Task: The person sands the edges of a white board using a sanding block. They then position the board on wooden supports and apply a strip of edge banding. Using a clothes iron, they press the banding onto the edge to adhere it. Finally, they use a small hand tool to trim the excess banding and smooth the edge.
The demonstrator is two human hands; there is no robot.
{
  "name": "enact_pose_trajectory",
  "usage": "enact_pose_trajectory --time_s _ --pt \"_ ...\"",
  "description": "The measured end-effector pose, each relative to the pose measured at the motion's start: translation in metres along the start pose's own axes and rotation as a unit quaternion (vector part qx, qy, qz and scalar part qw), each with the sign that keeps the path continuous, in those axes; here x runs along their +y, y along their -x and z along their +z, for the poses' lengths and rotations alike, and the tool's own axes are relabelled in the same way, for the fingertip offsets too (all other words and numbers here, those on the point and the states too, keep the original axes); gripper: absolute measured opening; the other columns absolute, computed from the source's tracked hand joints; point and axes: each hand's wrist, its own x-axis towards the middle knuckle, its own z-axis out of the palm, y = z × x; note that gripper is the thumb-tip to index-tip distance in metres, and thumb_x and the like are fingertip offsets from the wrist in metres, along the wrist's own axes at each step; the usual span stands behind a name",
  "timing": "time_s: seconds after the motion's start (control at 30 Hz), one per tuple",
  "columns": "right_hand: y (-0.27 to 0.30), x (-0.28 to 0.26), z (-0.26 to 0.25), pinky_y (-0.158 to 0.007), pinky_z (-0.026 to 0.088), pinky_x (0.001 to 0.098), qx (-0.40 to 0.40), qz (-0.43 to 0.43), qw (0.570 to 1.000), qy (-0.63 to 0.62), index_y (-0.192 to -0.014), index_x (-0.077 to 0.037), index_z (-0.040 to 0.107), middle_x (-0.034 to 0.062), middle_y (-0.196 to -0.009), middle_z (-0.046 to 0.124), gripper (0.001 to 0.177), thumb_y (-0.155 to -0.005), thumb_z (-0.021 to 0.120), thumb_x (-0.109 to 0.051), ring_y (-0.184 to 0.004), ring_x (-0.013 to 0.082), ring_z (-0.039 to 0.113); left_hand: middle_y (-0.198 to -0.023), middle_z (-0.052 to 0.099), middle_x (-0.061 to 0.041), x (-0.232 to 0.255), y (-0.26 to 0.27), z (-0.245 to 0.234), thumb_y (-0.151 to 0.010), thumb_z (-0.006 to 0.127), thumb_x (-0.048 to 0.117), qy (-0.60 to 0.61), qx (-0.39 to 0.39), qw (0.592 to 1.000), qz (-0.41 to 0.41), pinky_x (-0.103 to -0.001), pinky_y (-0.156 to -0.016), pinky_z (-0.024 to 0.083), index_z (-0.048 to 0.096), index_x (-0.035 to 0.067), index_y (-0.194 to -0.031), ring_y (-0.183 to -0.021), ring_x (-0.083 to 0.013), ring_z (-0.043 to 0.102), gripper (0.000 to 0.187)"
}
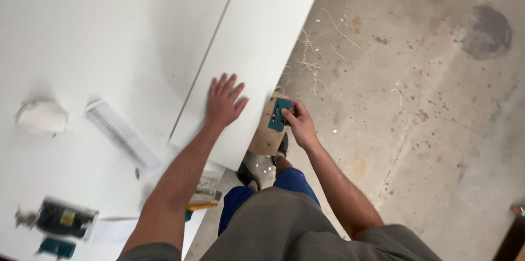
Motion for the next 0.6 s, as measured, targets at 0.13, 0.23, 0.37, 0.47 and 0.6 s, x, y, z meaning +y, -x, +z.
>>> enact_pose_trajectory --time_s 0.13,0.23,0.37,0.47,0.6 --pt "0.065 0.017 0.038 -0.064 0.065 0.0305 -0.021 0.023 0.999 -0.017 -0.122 -0.008 0.062 -0.0011 -0.086 0.048 0.029 -0.096 0.075 -0.011 -0.075 0.0165 0.066 -0.146 0.058 -0.012 0.078 0.058 -0.045 -0.087 0.066 0.064 0.276 -0.087 0.952 -0.099 -0.051 -0.113 0.046 0.055 0.021 -0.151 -0.136 -0.0348 0.056 0.078" --pt "0.110 0.021 0.070 -0.053 0.063 0.0336 -0.057 0.027 0.998 -0.012 -0.112 -0.006 0.059 0.0028 -0.083 0.047 0.032 -0.089 0.082 -0.007 -0.067 0.0230 0.069 -0.152 0.034 -0.018 0.124 0.106 -0.110 -0.089 0.080 0.051 0.439 -0.200 0.860 -0.168 -0.059 -0.099 0.055 0.015 0.022 -0.167 -0.127 -0.0466 0.056 0.105" --pt "0.156 0.025 0.116 -0.069 0.067 0.0370 -0.185 0.054 0.980 0.046 -0.128 0.000 0.062 0.0148 -0.090 0.069 0.030 -0.101 0.065 -0.012 -0.081 0.0241 0.075 -0.135 0.056 -0.023 0.083 0.147 -0.177 -0.084 0.074 0.021 0.324 -0.073 0.871 -0.363 -0.057 -0.101 0.051 0.034 0.016 -0.159 -0.119 -0.0466 0.061 0.085" --pt "0.173 0.059 0.136 -0.066 0.064 0.0349 -0.246 -0.074 0.939 0.230 -0.116 -0.006 0.069 0.0113 -0.089 0.072 0.025 -0.096 0.074 -0.019 -0.081 0.0236 0.075 -0.136 0.054 -0.030 0.012 0.175 -0.205 -0.085 0.068 0.023 0.175 -0.051 0.864 -0.470 -0.063 -0.099 0.049 0.028 0.010 -0.159 -0.117 -0.0521 0.060 0.085" --pt "0.172 0.106 0.165 -0.083 0.057 0.0398 -0.244 -0.366 0.722 0.535 -0.113 -0.014 0.064 0.0048 -0.098 0.060 0.027 -0.095 0.071 -0.032 -0.092 0.0255 0.068 -0.121 0.051 -0.015 -0.068 0.190 -0.182 -0.081 0.075 0.019 -0.031 -0.076 0.929 -0.360 -0.049 -0.093 0.052 0.044 0.003 -0.148 -0.108 -0.0335 0.058 0.076"
